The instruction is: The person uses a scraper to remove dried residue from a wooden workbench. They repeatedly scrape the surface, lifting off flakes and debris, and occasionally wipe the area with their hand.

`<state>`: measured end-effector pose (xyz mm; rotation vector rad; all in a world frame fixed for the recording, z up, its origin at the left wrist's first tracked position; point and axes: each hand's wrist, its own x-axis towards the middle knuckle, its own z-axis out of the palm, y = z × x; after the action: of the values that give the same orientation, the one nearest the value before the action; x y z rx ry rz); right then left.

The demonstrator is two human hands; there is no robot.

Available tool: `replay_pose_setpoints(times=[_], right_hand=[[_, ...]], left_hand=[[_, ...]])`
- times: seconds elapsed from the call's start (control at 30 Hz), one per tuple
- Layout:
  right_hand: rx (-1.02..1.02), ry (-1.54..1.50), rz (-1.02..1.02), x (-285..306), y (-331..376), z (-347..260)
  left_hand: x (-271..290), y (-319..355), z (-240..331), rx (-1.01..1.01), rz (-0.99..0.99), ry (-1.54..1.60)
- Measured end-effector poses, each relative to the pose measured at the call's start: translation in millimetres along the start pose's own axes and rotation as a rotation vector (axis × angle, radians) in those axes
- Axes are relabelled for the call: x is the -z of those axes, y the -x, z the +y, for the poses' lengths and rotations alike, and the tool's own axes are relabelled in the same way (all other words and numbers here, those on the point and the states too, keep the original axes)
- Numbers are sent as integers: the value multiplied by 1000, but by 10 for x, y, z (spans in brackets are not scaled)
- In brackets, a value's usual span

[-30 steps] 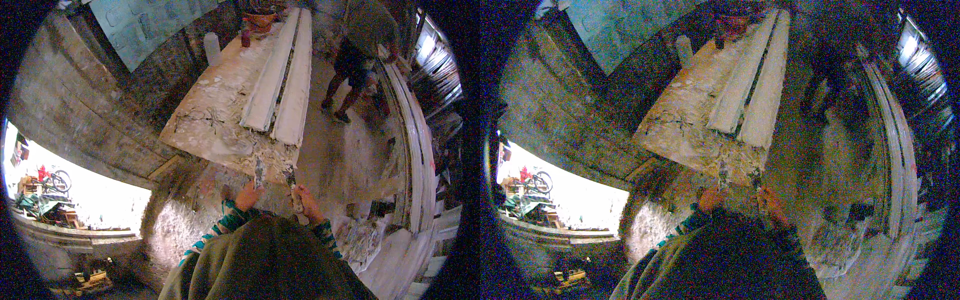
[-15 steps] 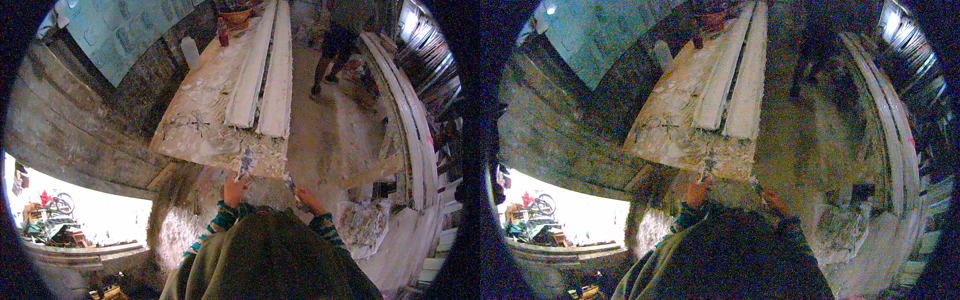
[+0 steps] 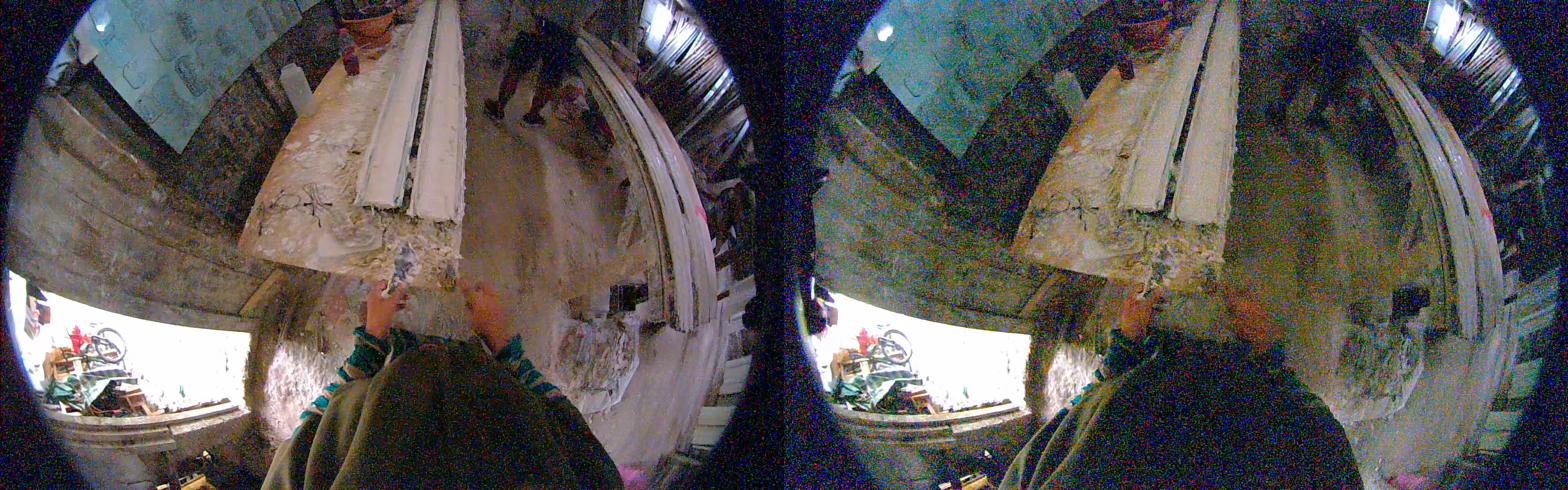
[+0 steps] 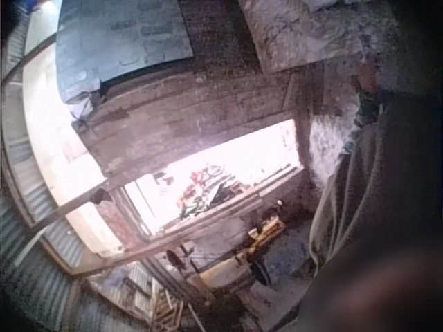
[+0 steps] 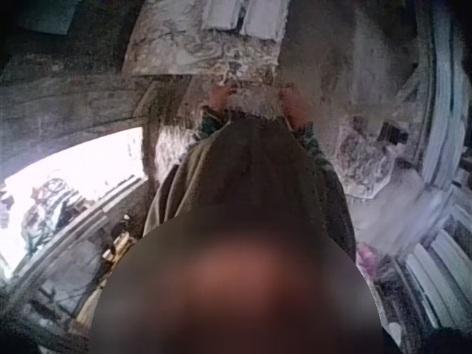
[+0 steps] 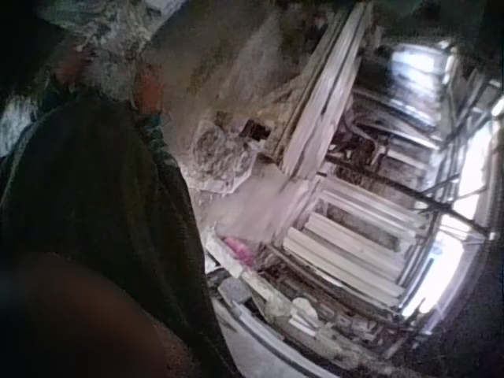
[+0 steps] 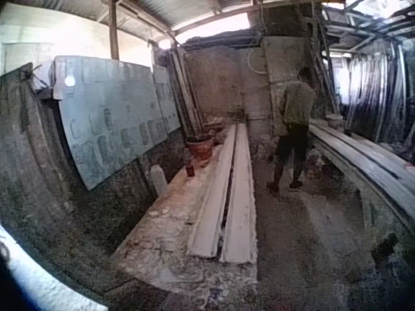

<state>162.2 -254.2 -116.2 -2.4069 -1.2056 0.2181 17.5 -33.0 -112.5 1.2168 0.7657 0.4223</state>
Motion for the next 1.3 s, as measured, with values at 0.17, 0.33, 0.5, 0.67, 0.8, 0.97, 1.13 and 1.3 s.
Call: replay_pose_setpoints(times=[0.17, 0.33, 0.5, 0.67, 0.8, 0.97, 1.13, 1.3], right_hand=[[-32, 31, -35, -297, 5, 5], [-1, -15, -42, -464, 188, 330], [-287, 46, -226, -381, 778, 666], [-695, -248, -60, -390, 749, 907], [-269, -729, 255, -384, 387, 778], [-348, -1451, -353, -427, 188, 552], [-475, -1290, -309, -923, 288, 813], [-465, -539, -363, -1222, 666, 1357]], left_hand=[[42, -32, -92, 171, 2, 56], [106, -96, -210, 94, -1, 49], [115, -145, -256, 36, 3, 145], [84, -96, -264, 61, 49, 121], [62, -74, -267, -20, -35, 40], [83, -86, -300, -57, -16, -53], [112, -43, -338, -56, -35, 23], [107, 26, -155, -91, -49, -29]])
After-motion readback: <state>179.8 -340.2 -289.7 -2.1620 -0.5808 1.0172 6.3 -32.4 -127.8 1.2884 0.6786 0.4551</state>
